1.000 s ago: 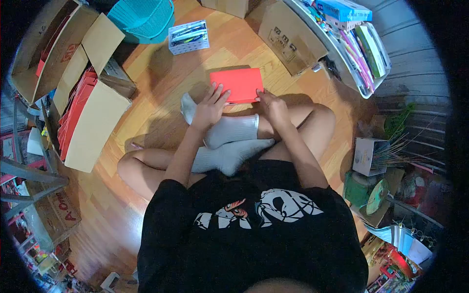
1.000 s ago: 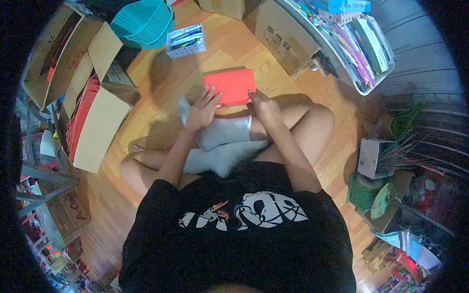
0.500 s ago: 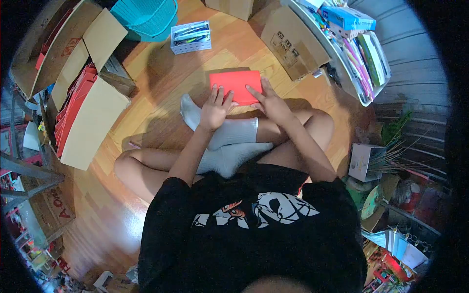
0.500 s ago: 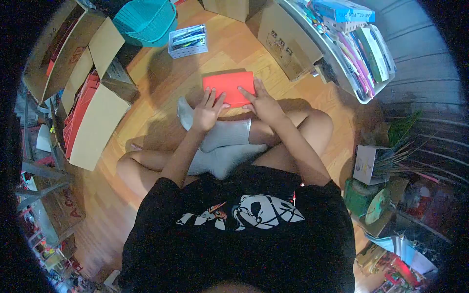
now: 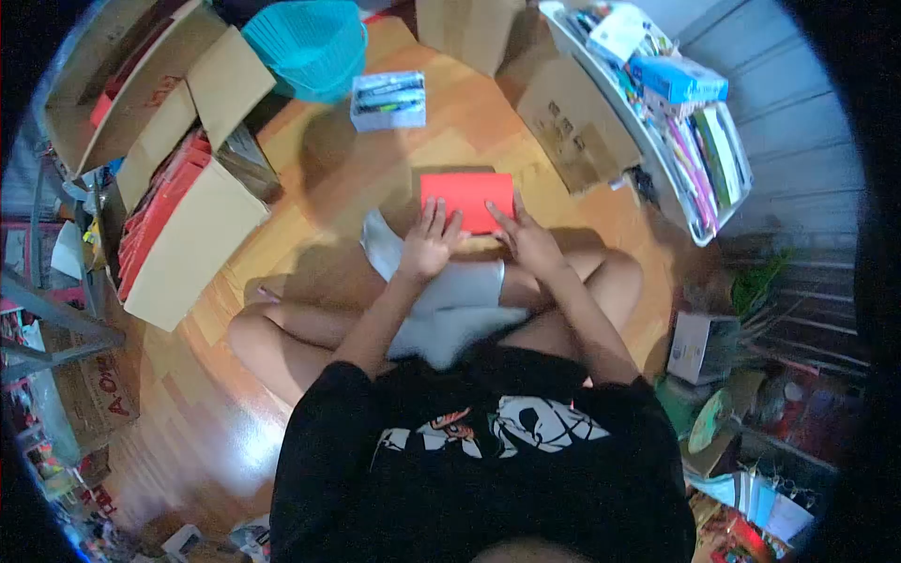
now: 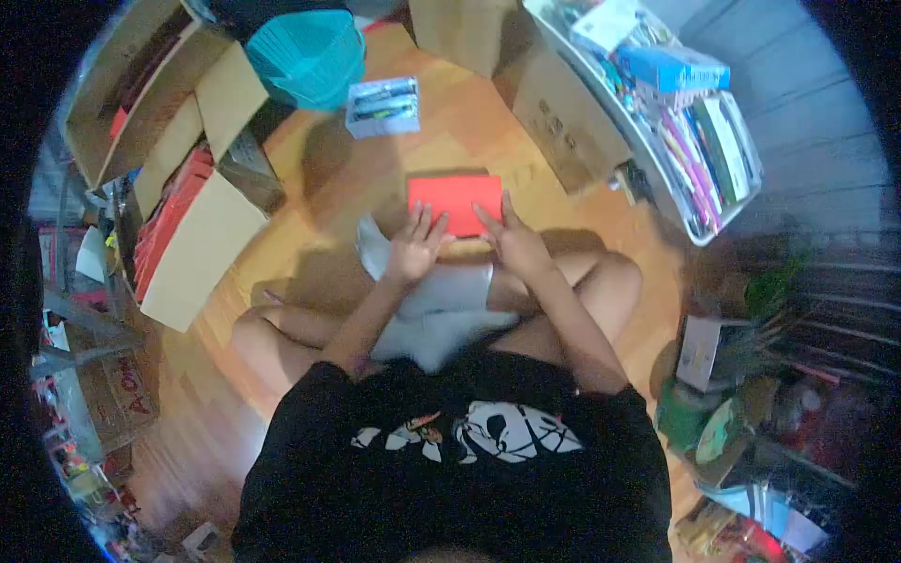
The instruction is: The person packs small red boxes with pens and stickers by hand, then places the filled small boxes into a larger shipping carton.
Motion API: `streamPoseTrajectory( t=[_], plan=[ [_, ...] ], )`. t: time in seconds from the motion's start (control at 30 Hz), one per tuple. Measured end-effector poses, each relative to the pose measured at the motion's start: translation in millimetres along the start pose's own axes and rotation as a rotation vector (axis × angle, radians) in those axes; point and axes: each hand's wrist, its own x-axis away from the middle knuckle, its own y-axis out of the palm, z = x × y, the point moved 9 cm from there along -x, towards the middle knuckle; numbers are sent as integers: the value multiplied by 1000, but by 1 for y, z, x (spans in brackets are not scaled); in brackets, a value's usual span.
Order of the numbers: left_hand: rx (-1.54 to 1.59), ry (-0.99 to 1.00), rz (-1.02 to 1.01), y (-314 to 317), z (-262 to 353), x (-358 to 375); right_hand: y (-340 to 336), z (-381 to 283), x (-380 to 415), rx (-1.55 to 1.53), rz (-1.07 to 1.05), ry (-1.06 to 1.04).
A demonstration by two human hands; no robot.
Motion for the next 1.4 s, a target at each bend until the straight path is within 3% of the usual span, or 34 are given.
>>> streamPoseTrajectory(
  t=[0.07,0.13,0.17,0.23,0.33,0.47,0.53,0.77,0.9,1.07,1.27,1.37,1.4],
  plan=[
    [40,-40,-50,-5,-11,-1,0,4,-1,-42,-18,21],
    [268,9,-226,3,-20,6,0,3,-2,-49,7,-8],
    [243,9,-205,-4,-23,5,1,3,-1,-61,18,-14],
    [265,24,-382,5,-20,6,-2,1,-1,-63,44,-35],
    [176,95,-393,12,-19,8,-4,2,-1,-70,-31,31],
    [225,-4,-306,25,-19,19,-7,-6,0,-109,42,-68],
    [239,-11,-239,27,-19,21,-5,-1,1,-93,-14,20],
    [139,-46,-122,12,-8,15,2,4,0,-67,-76,14],
    [232,-87,3,-10,-6,16,6,3,2,-76,-162,46],
    [264,-78,25,-11,-5,15,8,6,3,48,-126,53],
    [250,-122,-46,10,-2,17,6,10,2,-81,-46,62],
    [370,-141,-55,9,-4,17,12,14,2,-34,-90,102],
    [363,-149,-53,8,-5,17,17,16,5,17,-220,209]
  ],
)
